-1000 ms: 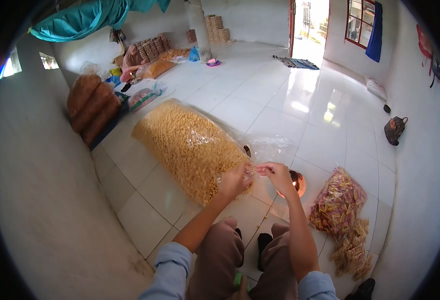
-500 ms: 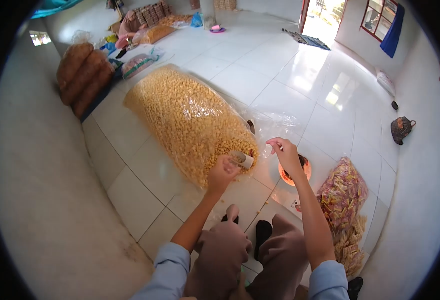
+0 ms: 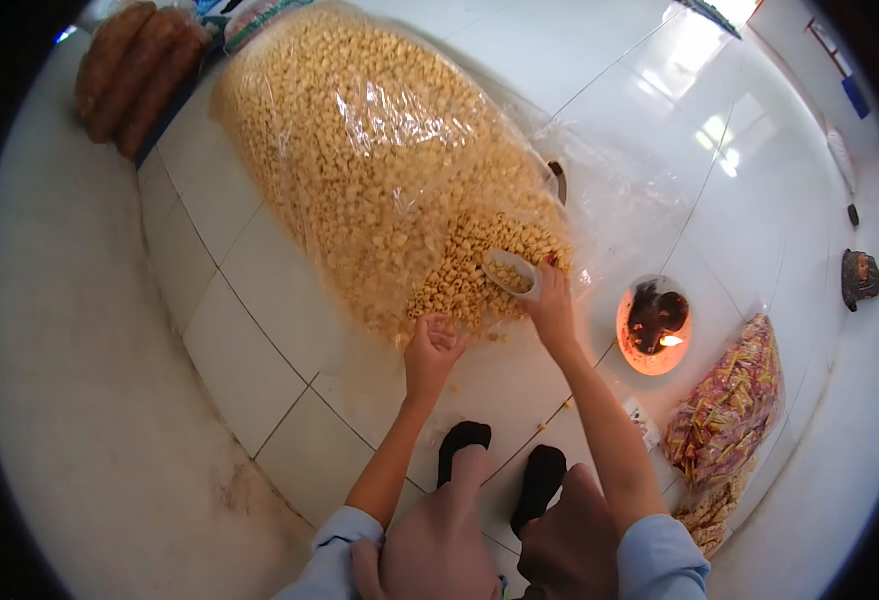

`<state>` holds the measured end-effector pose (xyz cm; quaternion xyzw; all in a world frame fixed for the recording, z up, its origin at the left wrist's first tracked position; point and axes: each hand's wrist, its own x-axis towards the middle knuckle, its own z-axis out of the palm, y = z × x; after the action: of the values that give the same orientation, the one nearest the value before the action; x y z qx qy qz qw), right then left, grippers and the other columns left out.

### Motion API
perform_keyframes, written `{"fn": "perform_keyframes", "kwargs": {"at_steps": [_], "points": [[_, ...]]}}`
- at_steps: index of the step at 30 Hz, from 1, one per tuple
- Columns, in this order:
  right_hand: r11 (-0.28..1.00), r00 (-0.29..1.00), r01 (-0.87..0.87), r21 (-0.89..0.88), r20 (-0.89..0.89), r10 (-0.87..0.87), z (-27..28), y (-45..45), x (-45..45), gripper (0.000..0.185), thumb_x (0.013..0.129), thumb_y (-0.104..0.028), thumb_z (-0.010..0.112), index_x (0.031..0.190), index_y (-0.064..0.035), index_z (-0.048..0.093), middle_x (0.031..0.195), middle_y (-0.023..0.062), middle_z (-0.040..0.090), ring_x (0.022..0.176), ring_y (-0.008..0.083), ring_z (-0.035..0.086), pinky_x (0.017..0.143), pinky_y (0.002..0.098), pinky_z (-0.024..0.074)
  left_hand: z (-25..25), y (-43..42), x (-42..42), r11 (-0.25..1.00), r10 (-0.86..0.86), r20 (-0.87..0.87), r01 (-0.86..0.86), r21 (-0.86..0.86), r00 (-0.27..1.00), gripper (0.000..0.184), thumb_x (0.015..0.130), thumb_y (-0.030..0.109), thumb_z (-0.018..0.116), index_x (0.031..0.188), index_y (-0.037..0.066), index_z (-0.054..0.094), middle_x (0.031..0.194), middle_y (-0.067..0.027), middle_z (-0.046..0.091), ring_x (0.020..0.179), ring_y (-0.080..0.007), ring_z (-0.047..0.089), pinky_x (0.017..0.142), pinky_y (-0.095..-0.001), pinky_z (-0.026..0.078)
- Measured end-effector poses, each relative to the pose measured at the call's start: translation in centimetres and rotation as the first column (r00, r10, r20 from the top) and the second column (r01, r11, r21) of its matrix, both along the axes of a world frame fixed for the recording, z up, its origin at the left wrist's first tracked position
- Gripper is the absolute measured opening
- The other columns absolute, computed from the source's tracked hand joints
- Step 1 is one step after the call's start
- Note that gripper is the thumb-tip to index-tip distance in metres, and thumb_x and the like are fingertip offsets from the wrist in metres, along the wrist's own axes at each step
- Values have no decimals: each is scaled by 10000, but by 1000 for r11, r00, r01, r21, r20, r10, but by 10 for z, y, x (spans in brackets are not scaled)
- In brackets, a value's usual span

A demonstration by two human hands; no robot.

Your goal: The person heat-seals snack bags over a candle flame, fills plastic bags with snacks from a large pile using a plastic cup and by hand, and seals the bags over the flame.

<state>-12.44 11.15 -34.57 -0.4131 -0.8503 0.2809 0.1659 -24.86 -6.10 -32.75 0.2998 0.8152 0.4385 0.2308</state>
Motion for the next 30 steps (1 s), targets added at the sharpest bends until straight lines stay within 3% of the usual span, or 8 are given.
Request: {"fn": "perform_keyframes", "kwargs": {"at_steps": [4, 6, 10, 15, 20, 24, 26, 30], "points": [[983, 993, -107, 152, -29, 112, 25, 16, 21, 653, 586, -22, 685, 1168, 35, 393, 1099, 183, 413, 1058, 330, 380, 896, 391, 369, 7, 10, 2, 998, 38, 111, -42, 41, 993, 408, 693, 201, 719, 995, 66, 480, 742, -30, 575, 601, -112, 553, 563, -246, 462], [950, 973, -185, 253, 185, 140, 43, 21, 32, 631, 581, -1, 679, 1153, 35, 417, 1098, 170, 412, 1063, 329, 373, 899, 377, 377, 11, 10, 0, 998, 29, 111, -34, 48, 993, 414, 686, 198, 724, 993, 67, 479, 741, -28, 575, 598, -111, 552, 557, -243, 460], [972, 946, -212, 99, 272, 179, 26, 24, 41, 659, 571, -14, 704, 1167, 9, 426, 1179, 145, 381, 1086, 330, 359, 927, 391, 357, 9, 11, 0, 998, 23, 161, -32, 56, 987, 419, 675, 193, 730, 988, 73, 479, 737, -24, 574, 587, -111, 549, 551, -242, 458], [964, 965, -259, 56, 57, 256, -2, 7, 3, 666, 548, -22, 718, 1153, 7, 440, 1135, 163, 416, 1081, 341, 371, 913, 384, 375, 10, 7, -1, 997, 36, 155, -46, 58, 987, 421, 671, 188, 734, 988, 78, 479, 733, -22, 573, 579, -110, 547, 551, -246, 461], [975, 975, -221, 8, -19, 222, -7, 0, -17, 622, 559, -70, 732, 1127, -7, 485, 1121, 169, 466, 1061, 346, 407, 918, 396, 367, 14, 8, -2, 998, 46, 169, -54, 42, 984, 433, 676, 171, 736, 1010, 58, 485, 749, -36, 595, 600, -79, 556, 540, -215, 430], [969, 969, -243, -47, -59, 240, 23, 18, -3, 610, 572, -122, 735, 1126, -22, 499, 1095, 151, 497, 1049, 324, 439, 919, 391, 362, 32, 23, -6, 990, 4, 210, -33, 135, 978, 434, 679, 176, 734, 1016, 63, 486, 756, -40, 599, 634, -92, 570, 573, -228, 440], [962, 961, -268, -44, -79, 264, 49, 31, 7, 611, 575, -134, 734, 1131, -31, 501, 1097, 144, 500, 1050, 316, 446, 918, 389, 362, 44, 40, -10, 947, -125, 127, 80, 311, 984, 458, 666, 170, 741, 1026, 65, 477, 743, -29, 568, 606, -113, 540, 583, -242, 451], [967, 965, -239, -84, -128, 227, 133, 50, 16, 580, 599, -105, 706, 1137, -39, 500, 1114, 123, 497, 1067, 289, 449, 912, 359, 375, 58, 74, -23, 928, -198, 18, 181, 325, 980, 461, 667, 162, 739, 1038, 58, 486, 780, -31, 579, 691, -112, 564, 648, -257, 452]]}}
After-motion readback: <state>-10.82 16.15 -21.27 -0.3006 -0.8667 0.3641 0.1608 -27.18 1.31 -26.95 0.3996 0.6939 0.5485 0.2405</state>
